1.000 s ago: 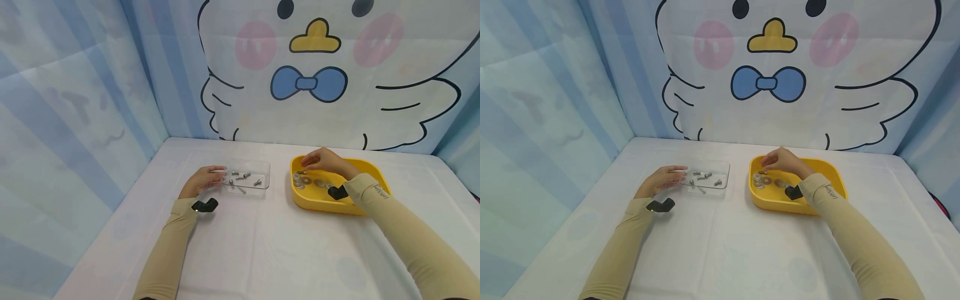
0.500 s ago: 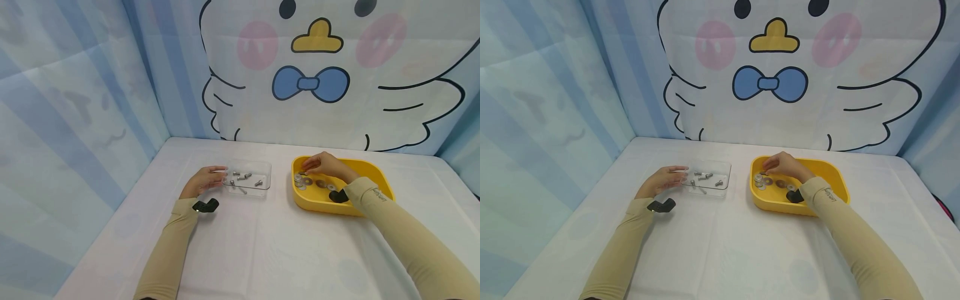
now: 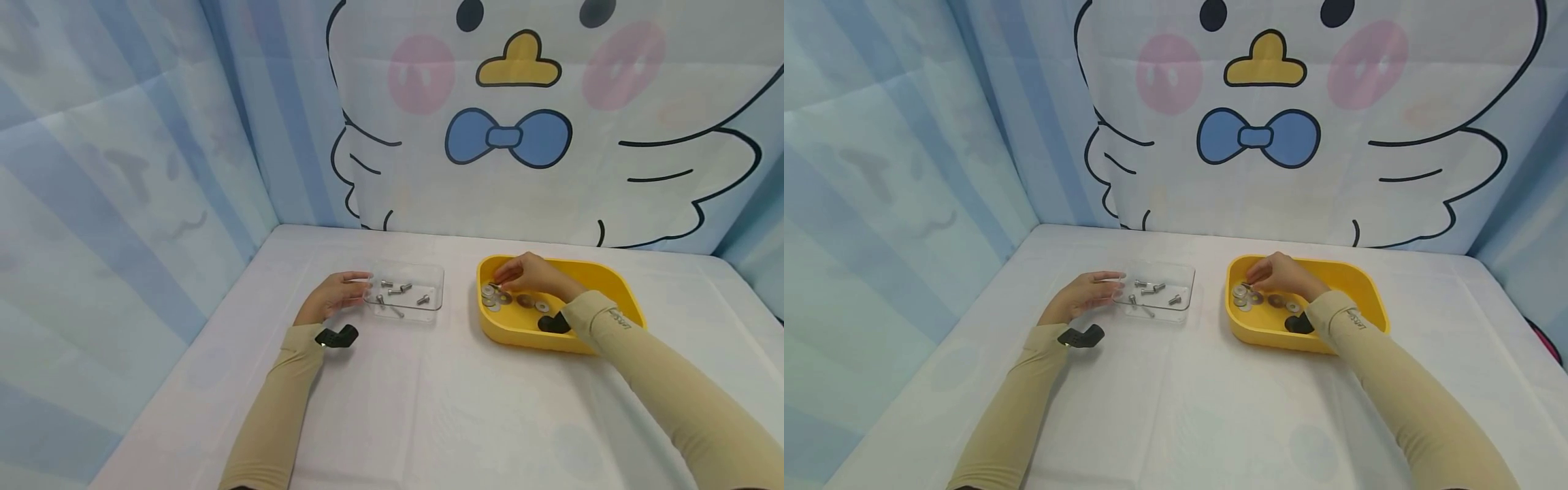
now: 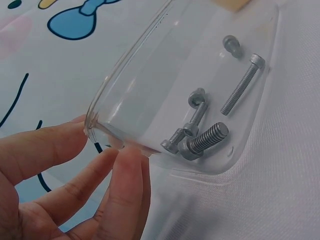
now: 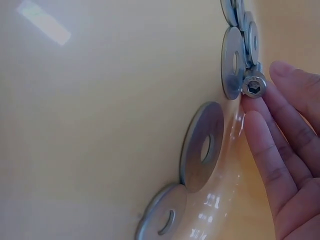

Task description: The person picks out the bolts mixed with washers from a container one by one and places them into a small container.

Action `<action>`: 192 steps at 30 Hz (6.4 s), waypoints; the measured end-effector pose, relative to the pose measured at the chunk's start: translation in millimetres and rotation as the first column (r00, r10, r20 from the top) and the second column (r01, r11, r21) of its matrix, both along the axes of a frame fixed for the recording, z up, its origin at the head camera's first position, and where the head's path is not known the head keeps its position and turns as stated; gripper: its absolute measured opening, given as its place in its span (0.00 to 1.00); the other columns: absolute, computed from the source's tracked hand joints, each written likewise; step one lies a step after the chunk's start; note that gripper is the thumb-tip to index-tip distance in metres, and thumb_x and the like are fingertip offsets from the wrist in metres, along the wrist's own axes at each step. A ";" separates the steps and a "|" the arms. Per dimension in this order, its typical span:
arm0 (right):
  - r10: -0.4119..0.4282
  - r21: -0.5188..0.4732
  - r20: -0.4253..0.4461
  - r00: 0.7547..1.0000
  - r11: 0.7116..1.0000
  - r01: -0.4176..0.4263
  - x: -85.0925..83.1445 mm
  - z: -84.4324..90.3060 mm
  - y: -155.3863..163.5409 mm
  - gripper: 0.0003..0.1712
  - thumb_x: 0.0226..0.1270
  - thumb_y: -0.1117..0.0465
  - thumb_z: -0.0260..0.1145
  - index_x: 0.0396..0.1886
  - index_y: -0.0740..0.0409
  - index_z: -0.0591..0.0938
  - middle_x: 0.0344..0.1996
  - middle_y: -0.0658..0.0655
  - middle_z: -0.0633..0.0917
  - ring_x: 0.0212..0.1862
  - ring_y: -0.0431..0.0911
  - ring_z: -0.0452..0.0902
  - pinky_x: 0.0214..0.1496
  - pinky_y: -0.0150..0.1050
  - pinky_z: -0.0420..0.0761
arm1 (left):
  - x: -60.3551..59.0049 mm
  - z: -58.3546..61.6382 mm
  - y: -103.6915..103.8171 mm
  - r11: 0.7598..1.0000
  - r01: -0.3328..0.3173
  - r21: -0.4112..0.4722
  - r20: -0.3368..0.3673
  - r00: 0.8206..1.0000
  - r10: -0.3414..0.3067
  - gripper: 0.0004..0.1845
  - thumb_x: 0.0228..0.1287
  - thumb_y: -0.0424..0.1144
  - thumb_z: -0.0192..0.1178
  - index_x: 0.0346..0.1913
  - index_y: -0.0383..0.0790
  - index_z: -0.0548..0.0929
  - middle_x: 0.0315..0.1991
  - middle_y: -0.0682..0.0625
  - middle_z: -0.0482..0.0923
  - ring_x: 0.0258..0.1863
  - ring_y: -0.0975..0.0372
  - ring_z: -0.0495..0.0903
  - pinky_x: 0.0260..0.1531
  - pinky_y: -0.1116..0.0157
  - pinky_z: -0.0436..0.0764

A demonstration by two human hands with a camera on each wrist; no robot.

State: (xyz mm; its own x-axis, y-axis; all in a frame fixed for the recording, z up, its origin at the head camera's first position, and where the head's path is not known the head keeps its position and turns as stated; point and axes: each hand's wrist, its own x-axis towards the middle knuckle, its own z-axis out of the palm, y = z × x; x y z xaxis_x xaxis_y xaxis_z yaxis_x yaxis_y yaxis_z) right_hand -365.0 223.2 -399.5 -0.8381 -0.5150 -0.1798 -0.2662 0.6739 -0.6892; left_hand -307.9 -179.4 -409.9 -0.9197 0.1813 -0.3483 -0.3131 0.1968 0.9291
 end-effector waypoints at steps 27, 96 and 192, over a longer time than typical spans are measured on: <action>-0.061 -0.071 -0.012 0.998 0.996 0.060 -2.0 -12.4 -3.5 0.19 0.52 0.64 0.73 0.42 0.72 0.83 0.39 0.65 0.87 0.34 0.38 0.84 0.40 0.28 0.82 | 2.1 3.0 1.7 1.000 -0.012 -0.004 0.000 1.000 0.012 0.25 0.67 0.32 0.54 0.66 0.35 0.67 0.64 0.39 0.68 0.40 0.66 0.76 0.44 0.72 0.78; 0.015 0.054 -0.050 0.999 0.998 -0.012 4.5 -4.9 2.3 0.10 0.58 0.64 0.68 0.38 0.64 0.86 0.34 0.58 0.87 0.30 0.39 0.75 0.31 0.28 0.77 | -2.5 -3.8 1.2 0.999 -0.036 0.005 0.006 0.999 0.036 0.25 0.65 0.31 0.56 0.65 0.37 0.69 0.63 0.39 0.69 0.37 0.68 0.78 0.43 0.72 0.80; -0.204 -0.611 -0.021 0.979 0.777 0.149 24.8 71.8 -91.7 0.10 0.58 0.62 0.69 0.41 0.58 0.85 0.34 0.41 0.85 0.40 0.39 0.79 0.49 0.26 0.78 | 1.4 -1.4 1.7 1.000 -0.018 -0.004 -0.010 1.000 0.018 0.24 0.67 0.33 0.56 0.65 0.36 0.69 0.52 0.49 0.74 0.35 0.69 0.76 0.38 0.75 0.78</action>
State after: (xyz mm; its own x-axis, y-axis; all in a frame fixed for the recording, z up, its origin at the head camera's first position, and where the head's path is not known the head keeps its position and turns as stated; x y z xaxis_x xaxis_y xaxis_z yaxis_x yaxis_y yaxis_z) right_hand -340.2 131.5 -327.7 -0.9224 -0.3360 0.1904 -0.2575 0.1678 -0.9516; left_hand -306.5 -177.7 -411.3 -0.9262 0.1631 -0.3400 -0.3076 0.1947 0.9314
